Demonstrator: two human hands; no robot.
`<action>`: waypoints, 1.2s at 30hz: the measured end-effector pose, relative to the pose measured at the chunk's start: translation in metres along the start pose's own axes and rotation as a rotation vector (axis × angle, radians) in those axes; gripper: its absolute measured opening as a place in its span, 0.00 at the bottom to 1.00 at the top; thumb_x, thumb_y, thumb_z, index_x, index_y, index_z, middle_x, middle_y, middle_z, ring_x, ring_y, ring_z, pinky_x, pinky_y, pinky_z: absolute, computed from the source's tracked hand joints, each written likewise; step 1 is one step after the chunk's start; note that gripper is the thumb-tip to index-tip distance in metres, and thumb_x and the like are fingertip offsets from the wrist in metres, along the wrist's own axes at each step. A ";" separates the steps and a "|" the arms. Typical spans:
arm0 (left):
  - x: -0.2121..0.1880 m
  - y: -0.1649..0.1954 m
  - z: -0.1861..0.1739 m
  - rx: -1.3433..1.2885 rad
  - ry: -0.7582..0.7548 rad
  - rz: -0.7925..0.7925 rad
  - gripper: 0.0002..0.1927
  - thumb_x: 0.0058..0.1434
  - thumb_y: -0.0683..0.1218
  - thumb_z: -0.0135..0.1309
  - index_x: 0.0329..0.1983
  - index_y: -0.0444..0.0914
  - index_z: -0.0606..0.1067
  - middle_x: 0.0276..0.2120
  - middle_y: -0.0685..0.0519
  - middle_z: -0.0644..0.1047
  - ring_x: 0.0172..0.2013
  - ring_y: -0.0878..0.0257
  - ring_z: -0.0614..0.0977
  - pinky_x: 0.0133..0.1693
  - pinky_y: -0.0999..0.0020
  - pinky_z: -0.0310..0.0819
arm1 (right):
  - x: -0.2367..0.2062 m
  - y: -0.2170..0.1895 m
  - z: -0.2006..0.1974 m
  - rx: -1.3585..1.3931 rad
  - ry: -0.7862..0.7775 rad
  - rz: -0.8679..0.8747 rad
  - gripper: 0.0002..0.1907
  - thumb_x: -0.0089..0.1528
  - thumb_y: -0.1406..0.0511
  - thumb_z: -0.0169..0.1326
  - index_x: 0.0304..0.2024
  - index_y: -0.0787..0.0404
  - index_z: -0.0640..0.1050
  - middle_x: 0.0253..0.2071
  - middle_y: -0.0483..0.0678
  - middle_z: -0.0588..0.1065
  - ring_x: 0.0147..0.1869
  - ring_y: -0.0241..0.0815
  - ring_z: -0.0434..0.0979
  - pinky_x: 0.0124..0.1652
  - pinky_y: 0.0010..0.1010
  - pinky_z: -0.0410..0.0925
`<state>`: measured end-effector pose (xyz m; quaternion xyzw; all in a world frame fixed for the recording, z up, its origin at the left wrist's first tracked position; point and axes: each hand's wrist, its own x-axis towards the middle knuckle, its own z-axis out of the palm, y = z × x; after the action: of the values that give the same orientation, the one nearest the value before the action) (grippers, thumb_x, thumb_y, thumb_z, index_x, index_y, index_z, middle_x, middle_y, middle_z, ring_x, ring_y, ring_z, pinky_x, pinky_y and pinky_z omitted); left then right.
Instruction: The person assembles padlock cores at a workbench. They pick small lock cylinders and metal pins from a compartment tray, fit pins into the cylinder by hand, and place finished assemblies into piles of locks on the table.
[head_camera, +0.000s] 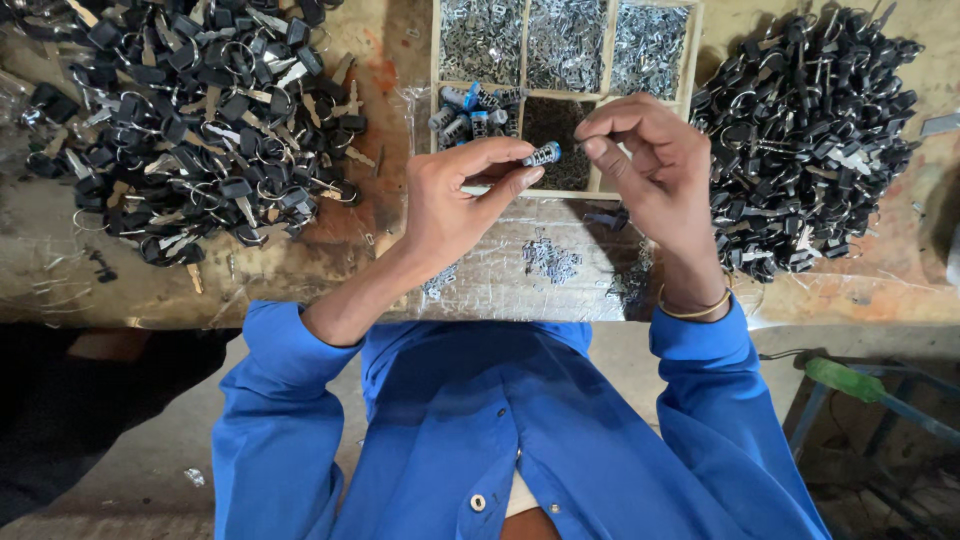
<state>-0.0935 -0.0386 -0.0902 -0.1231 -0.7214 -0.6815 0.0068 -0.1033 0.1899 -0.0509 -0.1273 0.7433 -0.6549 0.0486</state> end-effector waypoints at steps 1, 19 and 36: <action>-0.001 0.001 0.000 0.002 0.001 -0.002 0.12 0.63 0.36 0.66 0.49 0.32 0.80 0.43 0.48 0.85 0.43 0.63 0.88 0.45 0.72 0.87 | -0.001 0.001 0.002 0.088 -0.010 0.016 0.06 0.71 0.77 0.56 0.50 0.69 0.78 0.52 0.49 0.75 0.57 0.36 0.75 0.54 0.24 0.69; 0.001 0.001 -0.001 -0.009 -0.036 -0.005 0.11 0.63 0.37 0.66 0.47 0.32 0.80 0.41 0.49 0.85 0.43 0.64 0.89 0.45 0.72 0.86 | 0.002 0.011 0.016 -0.020 -0.082 0.049 0.05 0.68 0.76 0.59 0.46 0.67 0.80 0.52 0.47 0.71 0.58 0.36 0.71 0.58 0.28 0.66; -0.001 -0.002 -0.001 -0.042 -0.044 0.001 0.11 0.64 0.36 0.65 0.48 0.32 0.80 0.42 0.48 0.85 0.43 0.63 0.89 0.45 0.72 0.87 | 0.001 0.011 -0.007 -0.190 -0.020 -0.007 0.05 0.67 0.75 0.61 0.46 0.65 0.82 0.51 0.49 0.74 0.53 0.37 0.74 0.48 0.29 0.69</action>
<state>-0.0931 -0.0397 -0.0918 -0.1386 -0.7069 -0.6935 -0.0113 -0.1072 0.1972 -0.0607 -0.1403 0.8011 -0.5804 0.0415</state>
